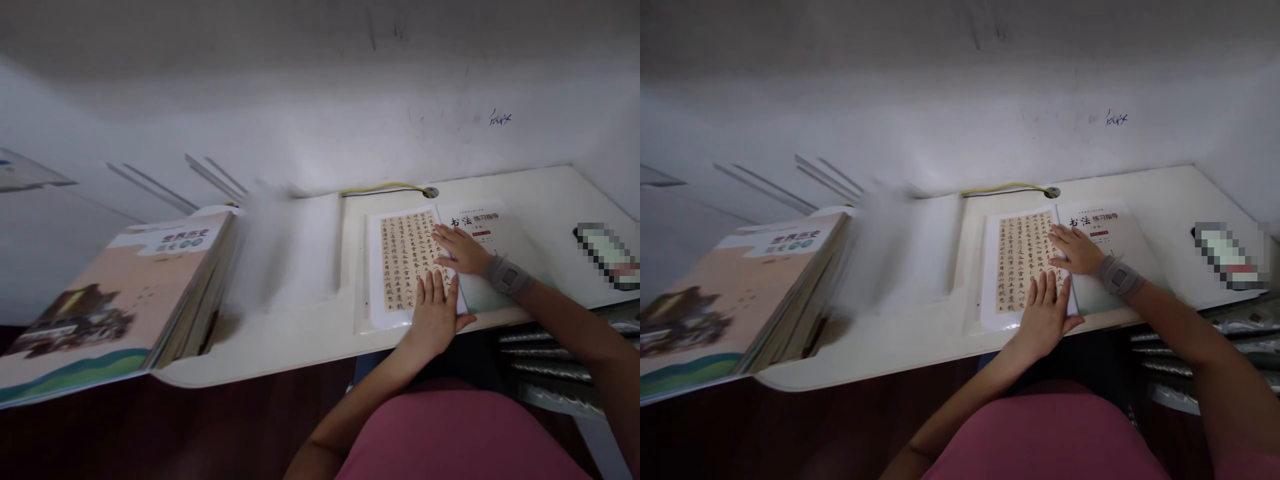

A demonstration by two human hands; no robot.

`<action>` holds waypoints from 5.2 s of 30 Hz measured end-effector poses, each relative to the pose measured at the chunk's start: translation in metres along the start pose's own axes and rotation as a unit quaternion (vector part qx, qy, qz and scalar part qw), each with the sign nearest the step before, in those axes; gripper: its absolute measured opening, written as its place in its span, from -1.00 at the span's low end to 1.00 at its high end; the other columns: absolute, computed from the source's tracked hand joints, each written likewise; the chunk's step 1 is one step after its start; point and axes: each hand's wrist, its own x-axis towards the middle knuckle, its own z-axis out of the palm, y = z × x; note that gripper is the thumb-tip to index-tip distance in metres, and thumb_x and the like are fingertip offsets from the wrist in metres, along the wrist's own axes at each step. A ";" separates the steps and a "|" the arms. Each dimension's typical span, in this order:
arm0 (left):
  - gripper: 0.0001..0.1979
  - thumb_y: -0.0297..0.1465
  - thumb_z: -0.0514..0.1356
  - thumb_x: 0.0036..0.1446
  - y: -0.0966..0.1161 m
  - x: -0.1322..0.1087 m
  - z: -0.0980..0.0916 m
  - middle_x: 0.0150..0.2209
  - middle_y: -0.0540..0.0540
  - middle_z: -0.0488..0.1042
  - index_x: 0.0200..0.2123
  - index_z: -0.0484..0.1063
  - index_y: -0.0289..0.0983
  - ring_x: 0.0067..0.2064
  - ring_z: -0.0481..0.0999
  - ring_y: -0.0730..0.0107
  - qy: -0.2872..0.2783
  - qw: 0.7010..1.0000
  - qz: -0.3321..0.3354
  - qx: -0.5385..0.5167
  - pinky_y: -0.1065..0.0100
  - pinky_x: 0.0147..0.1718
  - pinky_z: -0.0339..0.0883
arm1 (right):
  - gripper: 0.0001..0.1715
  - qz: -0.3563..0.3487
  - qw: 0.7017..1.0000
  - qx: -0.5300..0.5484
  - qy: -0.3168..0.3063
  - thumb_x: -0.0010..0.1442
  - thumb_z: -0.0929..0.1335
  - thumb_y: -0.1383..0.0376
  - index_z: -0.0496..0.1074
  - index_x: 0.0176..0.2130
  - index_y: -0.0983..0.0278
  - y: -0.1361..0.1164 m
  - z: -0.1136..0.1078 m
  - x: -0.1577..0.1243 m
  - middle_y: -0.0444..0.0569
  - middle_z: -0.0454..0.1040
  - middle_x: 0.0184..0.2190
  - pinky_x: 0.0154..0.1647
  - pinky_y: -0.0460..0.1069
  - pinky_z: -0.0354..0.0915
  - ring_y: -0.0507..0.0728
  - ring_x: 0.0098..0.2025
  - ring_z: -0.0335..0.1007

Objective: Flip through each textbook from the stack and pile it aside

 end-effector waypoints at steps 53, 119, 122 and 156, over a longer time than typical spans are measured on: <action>-0.02 0.15 0.09 0.04 -0.003 -0.011 -0.004 0.36 -0.43 -0.12 0.33 -0.04 -0.40 0.33 -0.18 -0.42 -0.041 0.996 0.073 -0.025 -0.41 0.15 -0.19 | -0.03 0.059 0.997 -0.013 -0.054 0.23 0.00 -0.21 0.04 0.31 0.42 0.055 0.026 0.093 0.25 0.01 0.33 0.28 0.35 -0.05 0.41 0.36 -0.16; 0.04 0.23 -0.22 0.09 -0.105 -0.097 -0.013 0.29 -0.54 0.04 0.28 0.00 -0.59 0.35 -0.06 -0.17 0.023 0.997 -0.072 -0.022 -0.15 0.24 -0.09 | -0.04 -0.142 0.973 0.073 -0.168 0.27 -0.03 -0.17 -0.12 0.35 0.45 -0.112 0.046 0.148 0.21 -0.22 0.38 0.37 0.27 -0.23 0.31 0.40 -0.35; 0.06 0.24 -0.23 0.08 -0.104 -0.097 -0.014 0.30 -0.53 0.00 0.31 -0.08 -0.57 0.36 -0.08 -0.14 0.026 0.996 -0.077 -0.027 -0.14 0.25 -0.12 | -0.04 -0.096 0.979 0.063 -0.167 0.27 -0.05 -0.16 -0.15 0.36 0.45 -0.089 0.057 0.185 0.18 -0.26 0.39 0.37 0.27 -0.27 0.32 0.40 -0.38; -0.10 0.12 -0.15 0.19 -0.083 -0.112 -0.003 0.30 -0.50 0.04 0.31 -0.04 -0.53 0.35 -0.05 -0.07 0.038 0.993 -0.111 0.010 -0.04 0.25 -0.02 | -0.23 -0.007 0.995 0.012 -0.095 0.31 -0.01 0.05 -0.01 0.31 0.47 -0.065 0.068 0.233 0.22 -0.08 0.36 0.31 0.36 -0.16 0.36 0.38 -0.20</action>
